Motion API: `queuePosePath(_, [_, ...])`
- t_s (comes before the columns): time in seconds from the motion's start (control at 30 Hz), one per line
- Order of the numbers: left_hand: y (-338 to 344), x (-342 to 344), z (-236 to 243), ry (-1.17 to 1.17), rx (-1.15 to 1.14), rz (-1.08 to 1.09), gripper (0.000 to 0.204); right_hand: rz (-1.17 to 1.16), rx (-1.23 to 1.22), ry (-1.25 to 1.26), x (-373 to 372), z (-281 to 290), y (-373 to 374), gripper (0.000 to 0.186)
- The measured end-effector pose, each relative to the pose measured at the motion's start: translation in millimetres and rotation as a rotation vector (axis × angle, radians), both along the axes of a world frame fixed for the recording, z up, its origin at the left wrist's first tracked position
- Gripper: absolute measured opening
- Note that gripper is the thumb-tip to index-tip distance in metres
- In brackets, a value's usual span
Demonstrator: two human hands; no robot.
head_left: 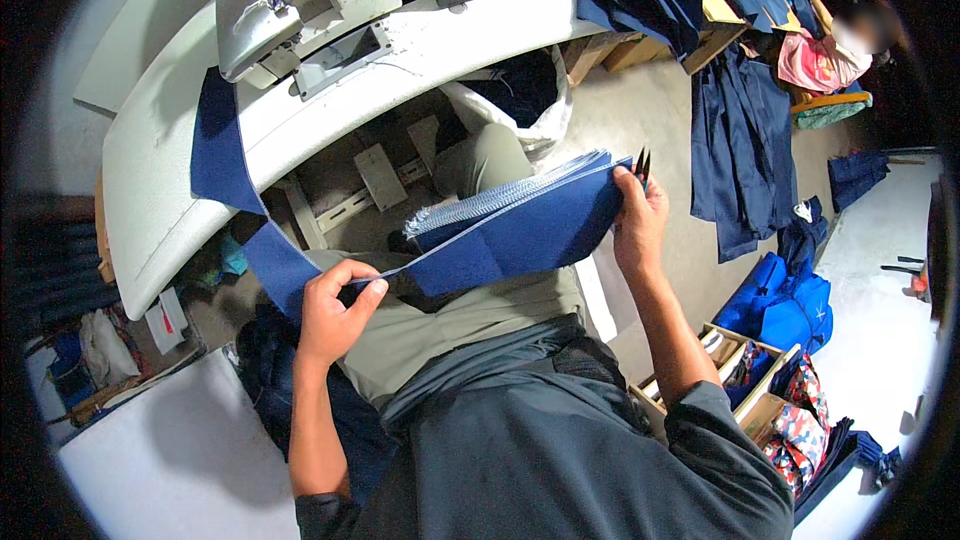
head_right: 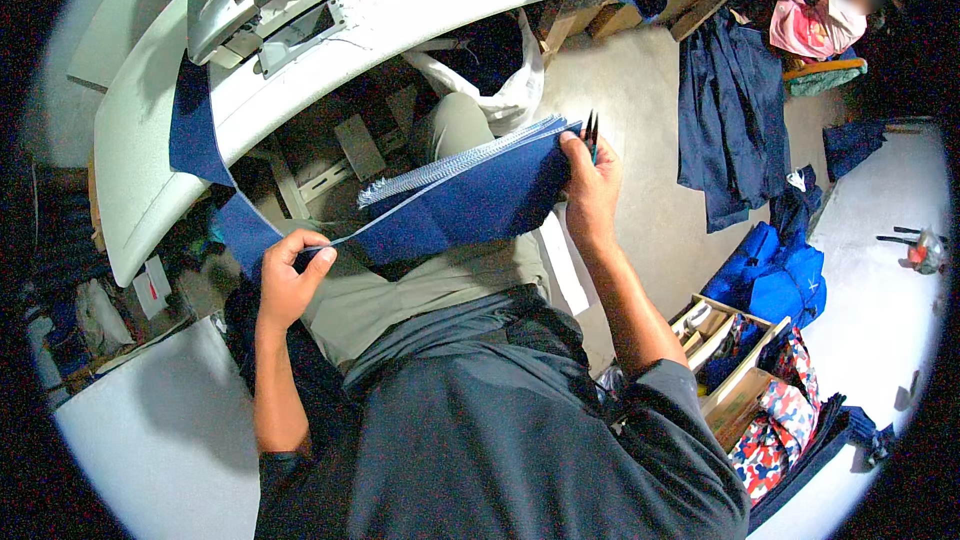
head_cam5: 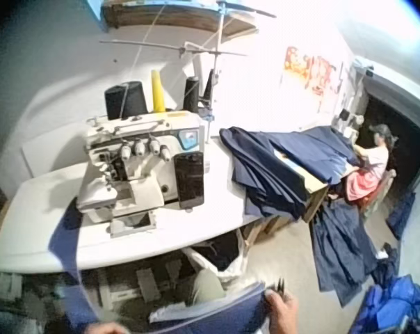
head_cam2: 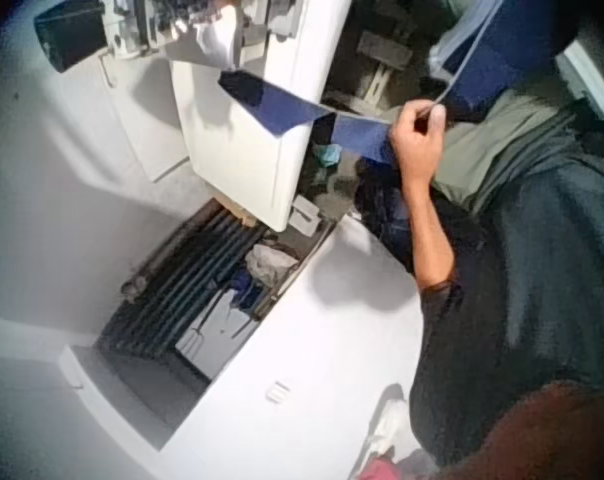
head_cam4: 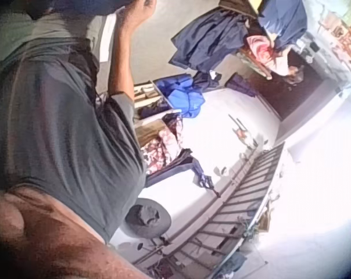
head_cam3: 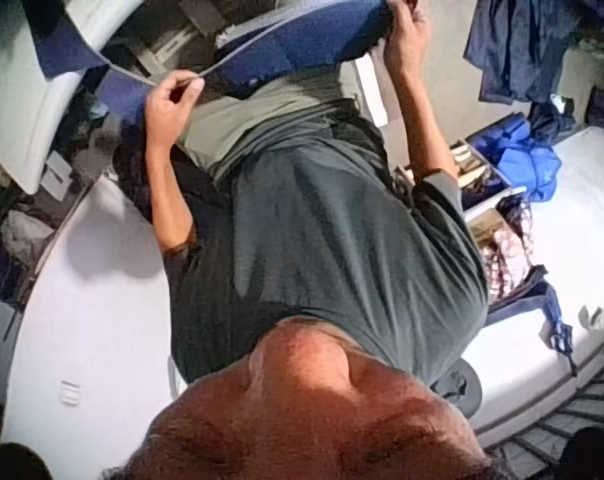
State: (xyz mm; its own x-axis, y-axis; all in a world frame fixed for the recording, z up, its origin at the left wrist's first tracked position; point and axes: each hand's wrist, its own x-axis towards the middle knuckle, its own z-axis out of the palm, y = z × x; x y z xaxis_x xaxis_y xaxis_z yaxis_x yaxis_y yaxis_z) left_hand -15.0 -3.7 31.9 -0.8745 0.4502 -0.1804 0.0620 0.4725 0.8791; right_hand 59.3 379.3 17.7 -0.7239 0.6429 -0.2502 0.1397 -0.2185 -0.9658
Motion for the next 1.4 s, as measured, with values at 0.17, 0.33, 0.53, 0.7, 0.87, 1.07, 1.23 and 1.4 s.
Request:
queuePosePath(0.17, [1, -4, -11, -0.07, 0.043, 0.076, 0.017, -0.035, 0.041, 0.001, -3, -31, 8, 0.014])
queuePosePath(0.33, [11, -10, -16, 0.02, 0.061, 0.139, 0.017, -0.011, 0.175, -0.034, -5, -44, 10, 0.013])
queuePosePath(0.53, [20, -10, -12, 0.102, -0.08, 0.121, 0.014, -0.066, 0.353, -0.11, -5, -46, 8, 0.015])
queuePosePath(0.7, [21, -4, -8, 0.065, -0.062, 0.141, 0.012, -0.135, 0.078, 0.215, 1, -4, -26, 0.019])
queuePosePath(0.87, [21, 1, -17, 0.074, 0.033, 0.182, 0.014, 0.412, -0.41, -0.076, 23, 14, -100, 0.049])
queuePosePath(1.07, [22, 5, -17, 0.036, 0.092, 0.21, 0.012, 0.719, -0.583, -0.308, -1, -18, -160, 0.044])
queuePosePath(1.23, [20, 10, -23, 0.008, 0.114, 0.232, 0.012, 0.709, -0.669, -0.283, -11, -19, -177, 0.043])
queuePosePath(1.4, [19, 12, -27, 0.004, 0.12, 0.221, 0.012, 0.691, -0.677, -0.256, -15, -26, -182, 0.043])
